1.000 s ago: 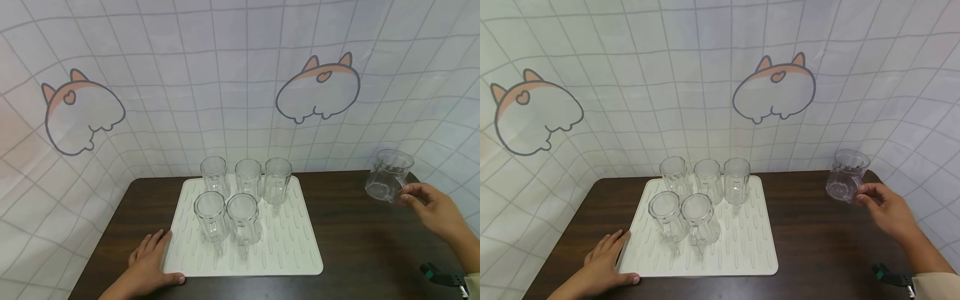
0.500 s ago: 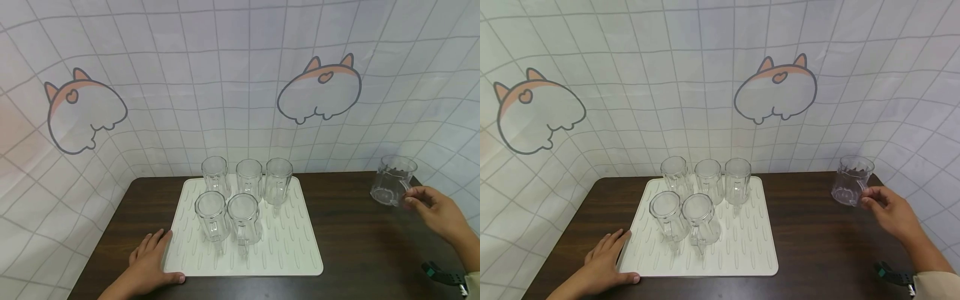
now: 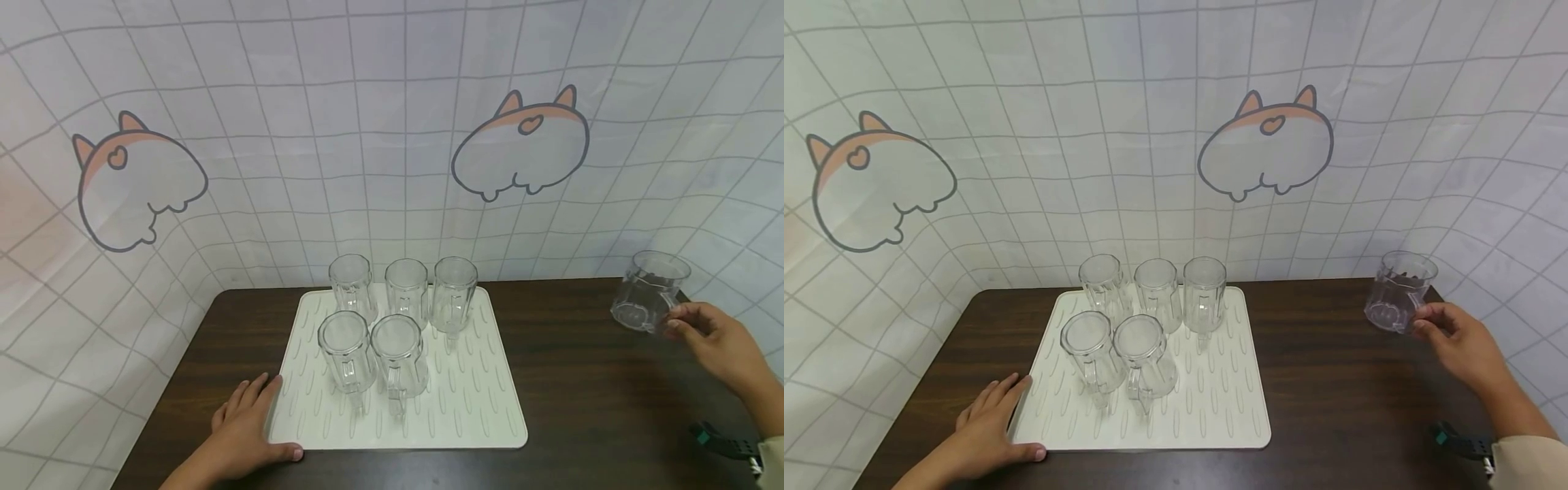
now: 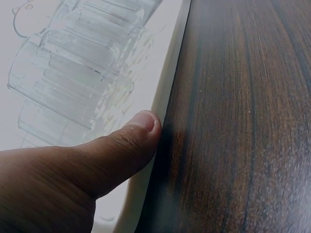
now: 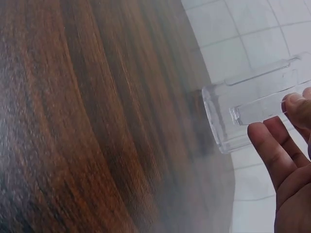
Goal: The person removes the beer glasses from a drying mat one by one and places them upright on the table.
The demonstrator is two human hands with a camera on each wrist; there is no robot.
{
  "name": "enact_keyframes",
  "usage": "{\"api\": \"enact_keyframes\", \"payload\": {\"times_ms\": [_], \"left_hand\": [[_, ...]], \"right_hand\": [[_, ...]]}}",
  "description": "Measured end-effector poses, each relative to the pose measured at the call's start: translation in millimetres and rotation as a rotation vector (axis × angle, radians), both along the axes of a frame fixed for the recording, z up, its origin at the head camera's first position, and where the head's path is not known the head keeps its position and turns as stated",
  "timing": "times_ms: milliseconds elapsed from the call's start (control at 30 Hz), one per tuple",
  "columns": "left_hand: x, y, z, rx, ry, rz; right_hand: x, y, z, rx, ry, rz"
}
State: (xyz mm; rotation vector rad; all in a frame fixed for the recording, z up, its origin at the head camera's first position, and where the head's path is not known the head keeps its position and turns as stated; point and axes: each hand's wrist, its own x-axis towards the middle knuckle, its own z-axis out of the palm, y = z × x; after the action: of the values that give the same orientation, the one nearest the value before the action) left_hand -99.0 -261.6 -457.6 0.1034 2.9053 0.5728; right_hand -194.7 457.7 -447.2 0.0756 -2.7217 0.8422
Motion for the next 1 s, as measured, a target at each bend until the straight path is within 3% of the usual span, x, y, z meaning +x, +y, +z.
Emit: {"api": "enact_keyframes", "payload": {"times_ms": [167,733,933,1000], "left_hand": [[1.0,-0.3,-1.7,0.014,0.008,-0.004],[2.5,-0.1,-0.7,-0.003,0.032,-0.014],[2.2,-0.2,-1.2,-0.004,0.031,-0.013],[2.1,0.0,-0.5,-0.005,0.027,-0.015]], "right_hand": [[2.0,6,-0.5,0.028,-0.011,-0.058],[5.1,9,-3.7,0.01,0.02,-0.078],[12.8,-1,1.8,-0.054,0.061,-0.19],[17.9,-9,5.7,-0.071,0.09,-0.195]]}}
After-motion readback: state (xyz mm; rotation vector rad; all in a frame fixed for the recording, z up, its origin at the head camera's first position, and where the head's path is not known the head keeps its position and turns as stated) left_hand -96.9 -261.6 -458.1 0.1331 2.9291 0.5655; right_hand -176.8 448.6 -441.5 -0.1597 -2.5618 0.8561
